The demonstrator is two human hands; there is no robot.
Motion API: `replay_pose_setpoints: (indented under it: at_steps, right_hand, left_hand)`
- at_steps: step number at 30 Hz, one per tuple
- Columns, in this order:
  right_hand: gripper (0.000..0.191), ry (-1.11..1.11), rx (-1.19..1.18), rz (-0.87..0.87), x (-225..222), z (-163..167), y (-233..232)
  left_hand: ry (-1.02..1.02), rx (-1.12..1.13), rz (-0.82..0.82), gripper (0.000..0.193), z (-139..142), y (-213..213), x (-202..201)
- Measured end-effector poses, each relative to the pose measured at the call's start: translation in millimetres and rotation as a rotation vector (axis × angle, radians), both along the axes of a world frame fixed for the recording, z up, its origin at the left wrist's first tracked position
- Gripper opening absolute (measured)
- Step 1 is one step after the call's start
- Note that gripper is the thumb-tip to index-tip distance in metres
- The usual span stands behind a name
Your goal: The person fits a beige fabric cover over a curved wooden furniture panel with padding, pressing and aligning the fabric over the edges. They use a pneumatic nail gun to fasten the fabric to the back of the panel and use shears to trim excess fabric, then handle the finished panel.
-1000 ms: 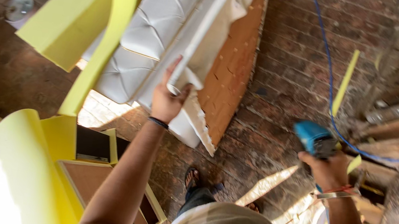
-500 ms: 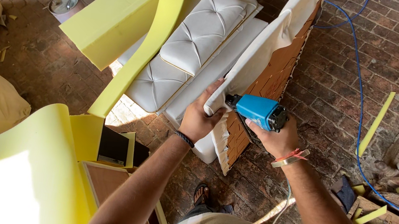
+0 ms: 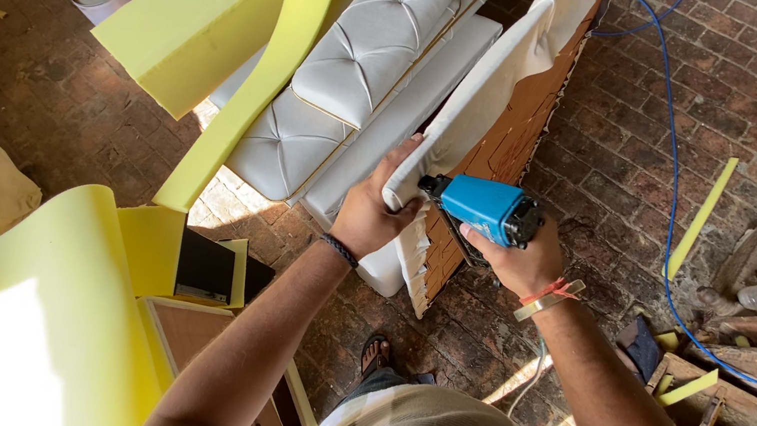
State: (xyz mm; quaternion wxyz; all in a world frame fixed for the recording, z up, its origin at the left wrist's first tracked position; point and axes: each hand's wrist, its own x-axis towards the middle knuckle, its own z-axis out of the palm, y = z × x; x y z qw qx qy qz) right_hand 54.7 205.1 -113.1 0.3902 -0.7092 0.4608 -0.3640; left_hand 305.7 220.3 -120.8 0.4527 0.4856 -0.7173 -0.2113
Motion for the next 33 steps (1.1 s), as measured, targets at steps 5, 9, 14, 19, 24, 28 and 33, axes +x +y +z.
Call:
replay_pose_setpoints:
  at_steps: [5,9,14,19,24,28,33]
  right_hand:
    - [0.033,0.026,0.144,0.009,1.1,-8.8,1.3]
    - [0.032,0.080,0.025,-0.027,3.4,-14.4,7.9]
    - [0.036,-0.020,-0.024,0.036,4.1,-15.1,19.1]
    - [0.034,0.018,-0.009,-0.012,4.6,-11.9,25.8]
    - [0.033,0.027,0.000,-0.036,7.1,-14.8,35.9]
    - [0.041,-0.022,0.008,-0.130,-6.8,-24.3,50.7]
    - [0.042,0.173,0.182,-0.351,-52.8,-35.7,64.7]
  left_hand:
    - [-0.038,0.093,-0.020,0.097,1.3,-1.3,3.5]
    - [-0.056,0.007,-0.069,0.103,2.8,-2.8,6.4]
    - [-0.066,0.042,-0.069,0.107,3.9,1.3,5.1]
    - [-0.046,0.092,-0.082,0.111,6.7,3.7,2.5]
    - [-0.058,0.040,-0.145,0.112,9.5,8.1,6.3]
    - [0.006,0.143,-0.320,0.121,14.5,13.7,17.3]
    - [0.262,0.566,-0.415,0.118,38.4,-40.2,16.6]
